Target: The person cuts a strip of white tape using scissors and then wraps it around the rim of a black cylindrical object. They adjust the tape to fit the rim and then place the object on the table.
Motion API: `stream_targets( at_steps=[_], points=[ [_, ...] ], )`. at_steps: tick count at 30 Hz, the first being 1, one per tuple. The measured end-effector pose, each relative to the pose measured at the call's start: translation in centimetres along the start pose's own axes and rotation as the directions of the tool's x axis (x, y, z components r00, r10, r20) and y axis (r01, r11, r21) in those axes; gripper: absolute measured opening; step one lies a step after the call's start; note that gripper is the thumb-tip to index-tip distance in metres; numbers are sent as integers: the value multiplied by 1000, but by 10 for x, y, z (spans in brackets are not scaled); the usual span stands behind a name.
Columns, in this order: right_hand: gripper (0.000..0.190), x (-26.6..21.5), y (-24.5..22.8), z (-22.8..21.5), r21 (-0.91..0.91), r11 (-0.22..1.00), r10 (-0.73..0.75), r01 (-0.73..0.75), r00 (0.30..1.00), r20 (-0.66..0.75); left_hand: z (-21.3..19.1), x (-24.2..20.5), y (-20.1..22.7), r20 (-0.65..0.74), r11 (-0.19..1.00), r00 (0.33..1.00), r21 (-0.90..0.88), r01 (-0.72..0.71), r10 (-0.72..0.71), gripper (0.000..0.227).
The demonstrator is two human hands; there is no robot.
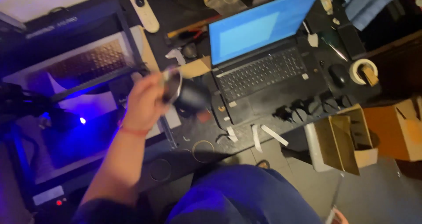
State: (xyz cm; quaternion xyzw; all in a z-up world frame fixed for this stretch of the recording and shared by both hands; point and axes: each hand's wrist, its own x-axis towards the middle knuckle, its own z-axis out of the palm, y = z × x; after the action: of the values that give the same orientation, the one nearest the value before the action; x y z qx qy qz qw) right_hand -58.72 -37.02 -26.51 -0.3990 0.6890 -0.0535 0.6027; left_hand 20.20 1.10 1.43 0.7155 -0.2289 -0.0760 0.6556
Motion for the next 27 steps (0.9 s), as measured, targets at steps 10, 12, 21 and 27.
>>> stream_targets(
  at_steps=[10, 12, 21, 27],
  points=[
    [59, -190, -208, 122, -415, 796, -516, 440, 852, -86, 134, -189, 142, 662, 974, 733, -228, -5, 159, 56],
    [65, -110, -207, 65, -482, 758, -493, 440, 870, 19, 156, -219, 154, 633, 996, 773, -29, 88, -50, 44],
    [52, -78, -231, 21, -670, 587, -615, 455, 788, -3, 196, -319, 190, 579, 543, 802, -629, 556, -150, 112],
    [60, -71, -213, 38, -557, 666, -548, 497, 832, 87, 152, -312, 182, 565, 680, 788, -479, 554, -244, 95]
  ],
)
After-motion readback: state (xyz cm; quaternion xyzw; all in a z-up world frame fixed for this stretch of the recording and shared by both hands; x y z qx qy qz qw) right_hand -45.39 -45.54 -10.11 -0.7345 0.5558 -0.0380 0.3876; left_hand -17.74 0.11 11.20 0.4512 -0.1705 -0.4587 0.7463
